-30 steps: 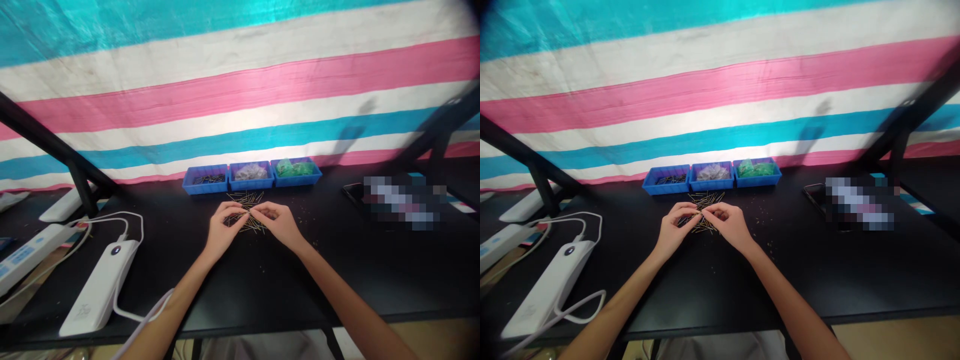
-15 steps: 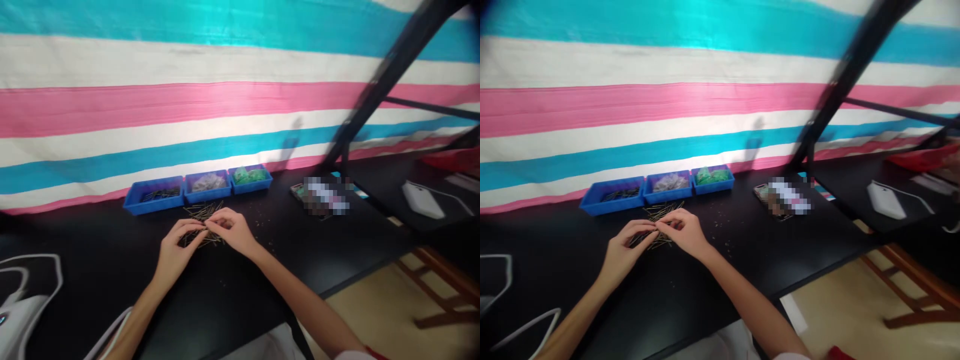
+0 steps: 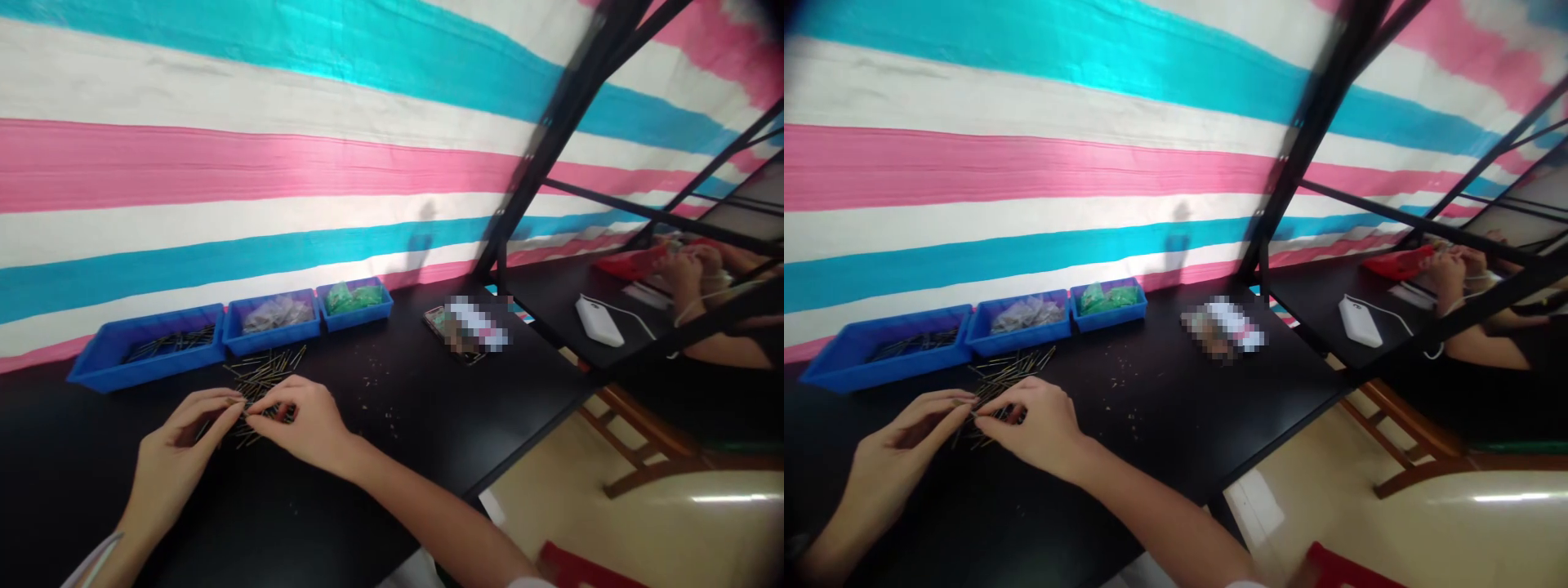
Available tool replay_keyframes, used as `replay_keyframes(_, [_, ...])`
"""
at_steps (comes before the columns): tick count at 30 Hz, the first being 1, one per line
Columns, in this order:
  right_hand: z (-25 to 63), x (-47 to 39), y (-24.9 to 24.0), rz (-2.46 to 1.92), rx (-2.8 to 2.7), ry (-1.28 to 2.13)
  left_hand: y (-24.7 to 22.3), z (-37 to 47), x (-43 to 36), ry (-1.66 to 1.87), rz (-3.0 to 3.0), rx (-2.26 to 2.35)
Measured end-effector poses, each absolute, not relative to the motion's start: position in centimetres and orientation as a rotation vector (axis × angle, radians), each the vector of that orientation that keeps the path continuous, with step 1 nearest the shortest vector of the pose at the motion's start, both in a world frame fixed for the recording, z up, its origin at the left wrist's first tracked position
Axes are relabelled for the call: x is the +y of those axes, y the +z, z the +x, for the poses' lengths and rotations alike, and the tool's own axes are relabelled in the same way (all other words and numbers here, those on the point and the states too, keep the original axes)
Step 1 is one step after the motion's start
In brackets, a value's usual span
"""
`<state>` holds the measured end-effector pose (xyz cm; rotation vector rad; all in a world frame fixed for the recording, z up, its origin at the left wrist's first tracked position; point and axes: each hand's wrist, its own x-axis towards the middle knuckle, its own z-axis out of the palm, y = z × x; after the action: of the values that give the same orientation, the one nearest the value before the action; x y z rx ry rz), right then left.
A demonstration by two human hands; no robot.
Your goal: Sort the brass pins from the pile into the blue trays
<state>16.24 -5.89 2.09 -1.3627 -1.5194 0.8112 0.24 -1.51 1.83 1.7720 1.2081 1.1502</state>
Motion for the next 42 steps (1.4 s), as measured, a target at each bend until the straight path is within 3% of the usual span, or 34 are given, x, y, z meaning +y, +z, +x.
replay_keyframes(13, [16.7,-6.2,2.6,-1.441,-1.549,0.76,2.1,0.7,-2.0,1.076,1.763,1.256])
replay_keyframes(33, [17.1,-5.8,3.5,-1.207,-1.354,0.853,1.3,0.0,-1.9,0.965,1.915,1.211])
replay_keyframes(42, [17.2,-5.3,2.4,-1.359,-1.442,0.732,2.3,-0.2,-1.2,1.048,1.793,1.319])
